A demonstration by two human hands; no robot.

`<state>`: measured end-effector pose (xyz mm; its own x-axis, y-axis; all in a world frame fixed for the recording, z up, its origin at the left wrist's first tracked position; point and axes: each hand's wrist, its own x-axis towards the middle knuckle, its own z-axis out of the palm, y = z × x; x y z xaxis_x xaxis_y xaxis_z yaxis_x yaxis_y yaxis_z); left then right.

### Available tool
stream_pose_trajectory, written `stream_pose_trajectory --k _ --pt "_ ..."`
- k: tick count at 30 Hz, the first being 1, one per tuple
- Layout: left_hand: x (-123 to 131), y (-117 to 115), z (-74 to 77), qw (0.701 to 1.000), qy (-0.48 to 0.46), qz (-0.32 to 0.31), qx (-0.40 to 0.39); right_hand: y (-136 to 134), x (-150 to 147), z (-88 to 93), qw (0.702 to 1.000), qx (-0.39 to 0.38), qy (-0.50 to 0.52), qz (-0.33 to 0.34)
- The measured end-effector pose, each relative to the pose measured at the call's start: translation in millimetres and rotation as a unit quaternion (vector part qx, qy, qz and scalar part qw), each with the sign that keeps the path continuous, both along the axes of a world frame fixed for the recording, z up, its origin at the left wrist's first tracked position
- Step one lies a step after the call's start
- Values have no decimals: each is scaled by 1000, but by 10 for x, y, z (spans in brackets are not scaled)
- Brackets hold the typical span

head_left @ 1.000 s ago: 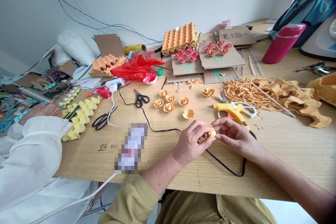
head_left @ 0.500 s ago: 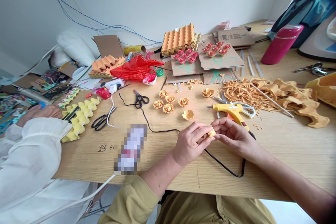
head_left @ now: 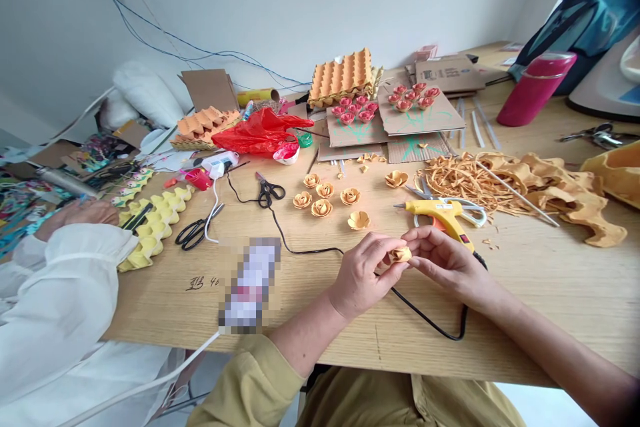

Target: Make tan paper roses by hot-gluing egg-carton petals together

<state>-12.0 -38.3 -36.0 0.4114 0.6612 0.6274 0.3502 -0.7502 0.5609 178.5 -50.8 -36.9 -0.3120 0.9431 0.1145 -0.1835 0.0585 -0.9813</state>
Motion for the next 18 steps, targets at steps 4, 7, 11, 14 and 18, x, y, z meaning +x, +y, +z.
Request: stream_pose_trajectory --k 4,7,11,14,18 --pt "0 14 -4 1000 -19 -9 -3 1 0 10 1000 -4 10 15" --pt "-3 21 11 1000 -16 -17 -3 -1 0 14 1000 -2 20 23" --pt "-1 22 28 1000 -12 -26 1 -7 3 17 999 -1 22 25" --pt "2 18 23 1000 -15 -28 2 -12 6 16 1000 -1 20 21" --pt "6 14 13 1000 -11 -27 4 -15 8 8 1000 2 25 14"
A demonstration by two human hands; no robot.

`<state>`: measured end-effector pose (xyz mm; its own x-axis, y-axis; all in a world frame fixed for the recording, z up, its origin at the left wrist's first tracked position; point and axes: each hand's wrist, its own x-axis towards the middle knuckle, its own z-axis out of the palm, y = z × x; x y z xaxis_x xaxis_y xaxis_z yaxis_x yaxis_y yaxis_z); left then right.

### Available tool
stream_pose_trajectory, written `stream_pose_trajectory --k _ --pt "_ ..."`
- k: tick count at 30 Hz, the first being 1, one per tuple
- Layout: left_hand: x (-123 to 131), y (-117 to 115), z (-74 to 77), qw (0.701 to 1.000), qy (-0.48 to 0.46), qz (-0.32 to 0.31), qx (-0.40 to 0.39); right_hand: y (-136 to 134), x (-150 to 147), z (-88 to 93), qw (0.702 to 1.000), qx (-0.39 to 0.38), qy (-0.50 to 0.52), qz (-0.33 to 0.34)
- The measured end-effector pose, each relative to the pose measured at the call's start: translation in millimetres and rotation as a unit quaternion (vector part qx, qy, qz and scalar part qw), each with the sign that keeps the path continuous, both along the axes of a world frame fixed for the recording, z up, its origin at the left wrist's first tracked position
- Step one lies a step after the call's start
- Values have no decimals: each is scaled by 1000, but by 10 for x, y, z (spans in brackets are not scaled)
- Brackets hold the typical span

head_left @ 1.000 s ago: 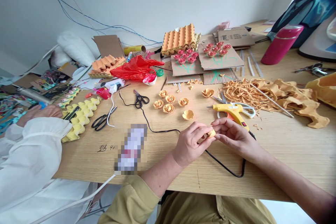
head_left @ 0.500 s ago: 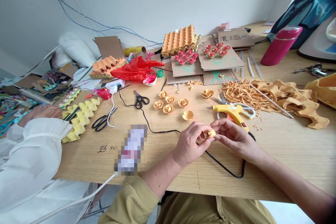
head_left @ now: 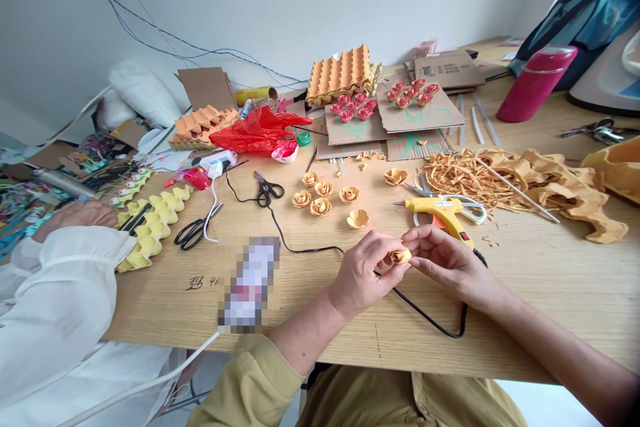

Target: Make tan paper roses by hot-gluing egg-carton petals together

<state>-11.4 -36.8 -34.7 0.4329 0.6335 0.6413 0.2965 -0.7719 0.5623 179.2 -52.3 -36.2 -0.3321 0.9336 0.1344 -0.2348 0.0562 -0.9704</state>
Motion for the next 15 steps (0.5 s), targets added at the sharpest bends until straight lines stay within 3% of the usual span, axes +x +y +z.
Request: stream_pose_trajectory --k 8,15 --pt "5 -9 -6 1000 -5 14 -12 11 -8 -22 1000 3 16 25" --pt "-2 -11 5 1000 -5 -9 -7 -10 8 -27 999 0 27 25"
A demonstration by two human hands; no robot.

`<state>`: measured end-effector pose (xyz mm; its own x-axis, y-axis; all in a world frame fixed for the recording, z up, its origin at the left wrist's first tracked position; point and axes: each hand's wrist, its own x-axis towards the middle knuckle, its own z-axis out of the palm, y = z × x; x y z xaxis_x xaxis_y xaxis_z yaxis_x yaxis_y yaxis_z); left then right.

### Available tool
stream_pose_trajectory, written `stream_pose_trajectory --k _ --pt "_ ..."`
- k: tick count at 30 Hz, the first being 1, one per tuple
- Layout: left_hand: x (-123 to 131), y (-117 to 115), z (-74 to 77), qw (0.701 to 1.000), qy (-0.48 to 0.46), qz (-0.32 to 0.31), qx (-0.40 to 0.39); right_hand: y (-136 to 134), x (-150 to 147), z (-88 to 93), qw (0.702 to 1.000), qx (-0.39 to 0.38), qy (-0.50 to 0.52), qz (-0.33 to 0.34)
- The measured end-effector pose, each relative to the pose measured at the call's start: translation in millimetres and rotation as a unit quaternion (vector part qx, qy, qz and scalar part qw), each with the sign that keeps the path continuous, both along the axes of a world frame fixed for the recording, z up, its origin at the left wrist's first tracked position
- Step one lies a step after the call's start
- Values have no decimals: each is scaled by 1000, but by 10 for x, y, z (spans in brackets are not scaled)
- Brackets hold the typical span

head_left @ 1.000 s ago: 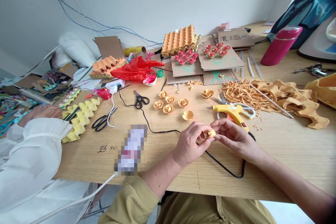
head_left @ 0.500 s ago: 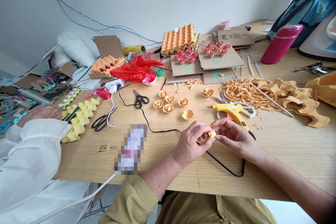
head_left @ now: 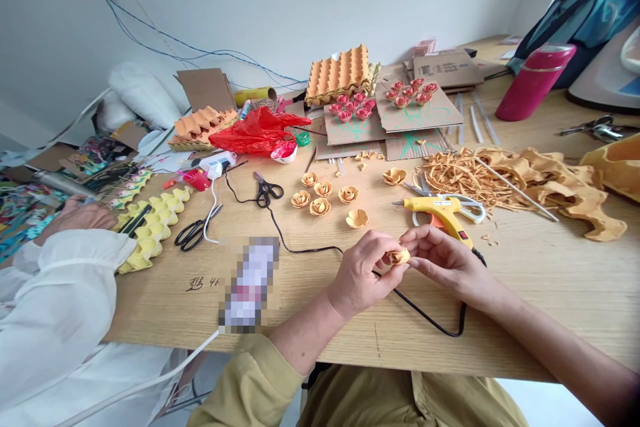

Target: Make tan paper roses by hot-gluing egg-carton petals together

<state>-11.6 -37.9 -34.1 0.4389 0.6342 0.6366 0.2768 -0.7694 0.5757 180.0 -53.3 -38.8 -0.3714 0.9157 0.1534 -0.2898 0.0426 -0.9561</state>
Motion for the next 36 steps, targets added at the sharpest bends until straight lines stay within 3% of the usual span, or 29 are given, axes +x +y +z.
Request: stream_pose_trajectory --k 17,36 --pt "-3 -10 8 999 -23 -24 -19 15 7 -1 1000 -17 1 5" --pt "2 -12 -7 1000 -6 -8 -12 50 45 13 998 -51 -41 16"
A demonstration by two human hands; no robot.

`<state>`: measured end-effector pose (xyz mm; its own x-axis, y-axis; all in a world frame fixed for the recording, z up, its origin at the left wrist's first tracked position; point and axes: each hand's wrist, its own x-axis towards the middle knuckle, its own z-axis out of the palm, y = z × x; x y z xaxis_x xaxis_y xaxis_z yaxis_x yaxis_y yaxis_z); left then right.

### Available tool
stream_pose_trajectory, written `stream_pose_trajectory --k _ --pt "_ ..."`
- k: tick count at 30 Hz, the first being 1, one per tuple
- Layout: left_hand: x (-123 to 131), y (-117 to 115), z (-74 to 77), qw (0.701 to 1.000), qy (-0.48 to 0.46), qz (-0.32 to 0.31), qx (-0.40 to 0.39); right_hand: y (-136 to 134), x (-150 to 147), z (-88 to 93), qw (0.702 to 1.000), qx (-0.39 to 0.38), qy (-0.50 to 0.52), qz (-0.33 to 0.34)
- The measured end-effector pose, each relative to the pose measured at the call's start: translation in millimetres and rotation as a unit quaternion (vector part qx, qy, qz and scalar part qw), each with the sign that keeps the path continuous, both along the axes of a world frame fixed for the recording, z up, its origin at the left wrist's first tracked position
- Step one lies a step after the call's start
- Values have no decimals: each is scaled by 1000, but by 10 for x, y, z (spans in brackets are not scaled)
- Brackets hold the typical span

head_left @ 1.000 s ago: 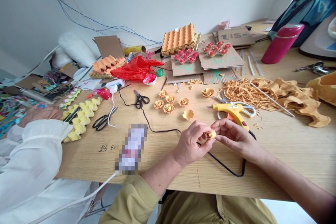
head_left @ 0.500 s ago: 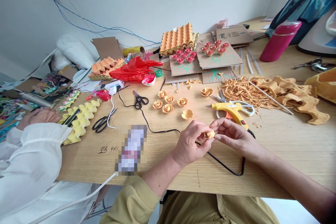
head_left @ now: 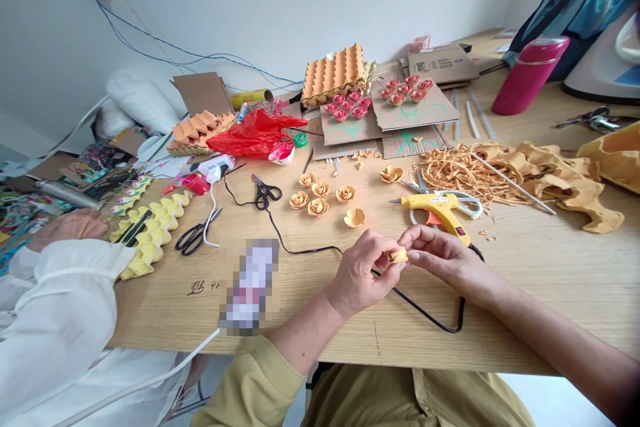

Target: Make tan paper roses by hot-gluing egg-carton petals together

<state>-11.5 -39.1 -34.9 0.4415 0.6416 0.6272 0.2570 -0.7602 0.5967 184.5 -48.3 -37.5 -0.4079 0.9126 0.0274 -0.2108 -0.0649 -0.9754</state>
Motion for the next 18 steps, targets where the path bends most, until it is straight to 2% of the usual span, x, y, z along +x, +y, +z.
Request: stream_pose_trajectory --k 18 --pt "16 -25 43 1000 7 11 -7 -15 -40 61 1000 -4 15 -1"
